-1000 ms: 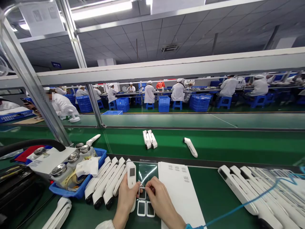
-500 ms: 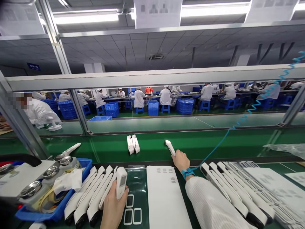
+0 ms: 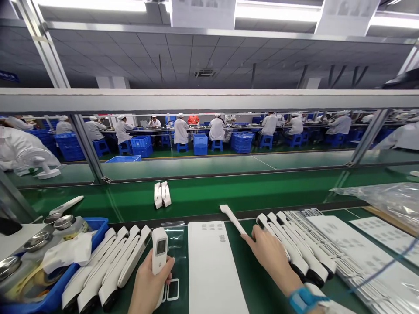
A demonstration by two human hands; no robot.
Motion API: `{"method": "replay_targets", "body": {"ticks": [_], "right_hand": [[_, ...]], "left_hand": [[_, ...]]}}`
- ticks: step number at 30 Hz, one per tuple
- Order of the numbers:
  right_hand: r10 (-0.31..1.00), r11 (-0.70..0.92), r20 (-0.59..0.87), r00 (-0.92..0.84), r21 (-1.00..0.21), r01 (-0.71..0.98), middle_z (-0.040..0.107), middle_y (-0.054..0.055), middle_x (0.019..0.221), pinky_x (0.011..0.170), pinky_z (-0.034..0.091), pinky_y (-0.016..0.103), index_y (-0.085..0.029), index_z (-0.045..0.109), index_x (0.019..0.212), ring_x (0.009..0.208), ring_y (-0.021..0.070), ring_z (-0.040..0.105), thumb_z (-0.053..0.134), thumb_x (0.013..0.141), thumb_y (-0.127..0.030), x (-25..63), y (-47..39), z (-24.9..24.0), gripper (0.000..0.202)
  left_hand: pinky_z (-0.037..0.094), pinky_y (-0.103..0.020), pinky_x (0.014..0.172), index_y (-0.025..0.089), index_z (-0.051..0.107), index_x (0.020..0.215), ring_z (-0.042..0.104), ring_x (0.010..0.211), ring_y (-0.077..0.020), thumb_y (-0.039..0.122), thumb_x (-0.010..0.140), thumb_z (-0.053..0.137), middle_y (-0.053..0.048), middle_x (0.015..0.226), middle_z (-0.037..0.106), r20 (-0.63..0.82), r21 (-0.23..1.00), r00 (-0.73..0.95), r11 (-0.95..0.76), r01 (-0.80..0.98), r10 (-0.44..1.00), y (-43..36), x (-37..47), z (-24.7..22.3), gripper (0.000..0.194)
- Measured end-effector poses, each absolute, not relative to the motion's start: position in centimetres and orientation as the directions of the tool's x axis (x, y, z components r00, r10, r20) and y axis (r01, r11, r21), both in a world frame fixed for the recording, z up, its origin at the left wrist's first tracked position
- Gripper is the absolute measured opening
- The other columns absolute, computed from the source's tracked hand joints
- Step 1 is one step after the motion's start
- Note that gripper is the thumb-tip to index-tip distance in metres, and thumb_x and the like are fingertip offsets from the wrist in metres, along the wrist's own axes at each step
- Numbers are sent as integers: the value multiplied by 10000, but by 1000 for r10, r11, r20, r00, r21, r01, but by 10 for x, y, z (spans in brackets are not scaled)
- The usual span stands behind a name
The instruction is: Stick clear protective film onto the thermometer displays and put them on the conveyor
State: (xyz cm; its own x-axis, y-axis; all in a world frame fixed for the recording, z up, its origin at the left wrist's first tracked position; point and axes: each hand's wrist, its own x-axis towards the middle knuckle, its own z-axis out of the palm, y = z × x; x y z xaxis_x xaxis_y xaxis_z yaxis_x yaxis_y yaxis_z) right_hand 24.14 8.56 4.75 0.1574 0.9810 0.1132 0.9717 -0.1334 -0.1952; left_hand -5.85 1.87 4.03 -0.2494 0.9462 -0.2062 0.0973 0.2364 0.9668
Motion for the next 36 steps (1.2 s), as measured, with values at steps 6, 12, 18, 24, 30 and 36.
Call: {"method": "replay_targets", "body": {"ticks": [6,12,18,24,30,36], "right_hand": [[976,194,196,-94,-583,789,666,100,1031,765,483,347,-195,572,1050,923,256,629,338,925,-328,212,73,20,298],[956,257,283,-78,-679,688,628,119,1122,894,465,385,-176,585,1128,1044,264,582,328,919,-320,197,87,-9,361],[939,331,312,-144,-704,629,603,73,906,784,472,360,-198,616,868,840,228,590,412,873,-284,199,109,-1,222],[937,348,298,-183,-730,589,585,66,828,718,466,361,-193,645,801,770,221,580,451,824,-314,200,127,-6,230],[926,377,282,-253,-745,550,607,62,768,655,472,351,-205,651,715,693,215,579,517,786,-385,209,143,-13,236],[931,361,263,-252,-757,545,670,91,773,614,529,377,-247,707,712,682,263,625,588,699,-504,219,161,-27,284]], "left_hand": [[464,-306,727,173,611,872,625,812,-231,218,680,593,-64,870,675,-63,968,14,57,246,998,47,-8,56,198],[434,-285,720,153,603,917,608,805,-216,144,679,581,-61,869,680,-80,971,41,69,228,996,69,22,47,240],[413,-289,697,165,582,845,585,768,-212,159,694,576,-53,818,657,-90,940,3,84,330,996,69,20,32,151],[413,-285,720,180,596,864,580,796,-216,151,677,580,-41,818,657,-79,938,-13,78,336,997,69,20,32,190],[435,-313,786,173,610,893,589,896,-246,182,657,576,-63,889,663,-72,947,8,66,313,997,67,17,34,238],[448,-367,876,140,639,1016,589,987,-282,214,605,615,-115,1023,638,-177,939,-33,179,295,984,66,17,42,418]]}}
